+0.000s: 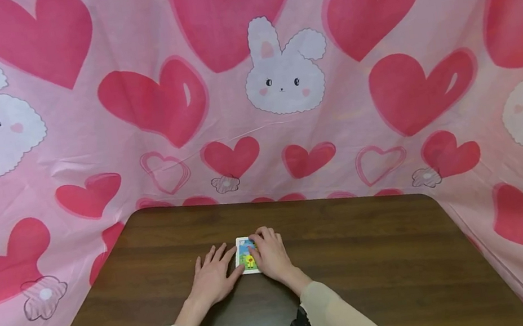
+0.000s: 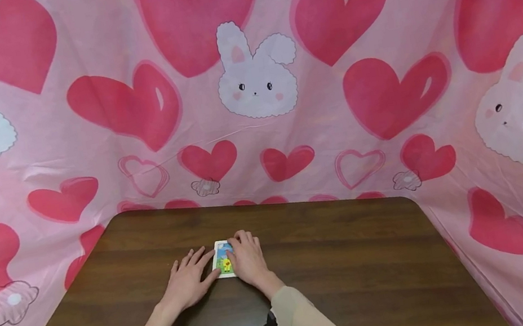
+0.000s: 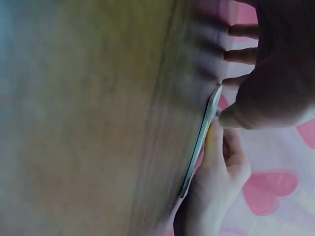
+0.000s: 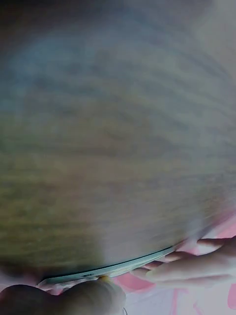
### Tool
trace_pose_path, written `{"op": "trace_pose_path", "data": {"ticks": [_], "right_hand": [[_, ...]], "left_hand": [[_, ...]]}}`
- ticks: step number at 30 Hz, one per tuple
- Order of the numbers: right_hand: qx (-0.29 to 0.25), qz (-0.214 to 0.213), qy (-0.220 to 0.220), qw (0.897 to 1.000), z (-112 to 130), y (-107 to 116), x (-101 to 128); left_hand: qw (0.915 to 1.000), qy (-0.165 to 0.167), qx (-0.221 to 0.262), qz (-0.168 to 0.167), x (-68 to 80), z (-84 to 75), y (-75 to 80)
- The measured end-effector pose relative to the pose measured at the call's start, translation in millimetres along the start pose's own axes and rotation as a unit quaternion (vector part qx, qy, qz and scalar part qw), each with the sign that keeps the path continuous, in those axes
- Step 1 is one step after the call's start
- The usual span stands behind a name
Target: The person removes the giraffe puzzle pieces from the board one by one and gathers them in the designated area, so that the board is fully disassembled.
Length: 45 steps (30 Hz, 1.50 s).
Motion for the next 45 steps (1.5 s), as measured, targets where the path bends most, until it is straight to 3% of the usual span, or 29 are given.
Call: {"op": "trace_pose_path", "data": {"ticks": [5, 10, 20, 24, 34, 45], "right_hand": [[-0.046, 0.006, -0.025, 0.999, 1.9, 2.6, -1.8], [-0.028, 0.020, -0.025, 0.999, 5.9, 3.2, -5.3], [-0.011, 0.044, -0.048, 0.998, 6.2, 0.7, -9.0], [-0.014, 0.041, -0.048, 0.998, 4.4, -1.2, -8.7], [-0.023, 0.032, -0.050, 0.998, -1.5, -5.9, -8.3], [-0.030, 0.026, -0.047, 0.998, -1.0, -4.9, -7.3]], "left_hand": [[0.9998, 0.004, 0.006, -0.021, -4.4, 1.2, -3.5], [0.9997, -0.002, 0.018, -0.018, -9.2, 4.1, -6.4], [0.9964, -0.017, 0.065, 0.052, -24.7, 11.0, -4.6], [0.9936, -0.017, 0.091, 0.064, -29.6, 16.9, -8.2], [0.9866, -0.013, 0.159, 0.035, -41.3, 26.2, -21.6], [0.9854, -0.001, 0.168, 0.026, -40.8, 28.5, -24.8]]}}
Point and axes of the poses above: each hand's wrist, its own x-axis away from the middle knuckle, its own y-axis out of the back of the hand, z = x × y, the point moved 3 cm from there along -x, towards the middle knuckle, and after that the axes turned 9 degrees about -z, right-handed, at the moved point
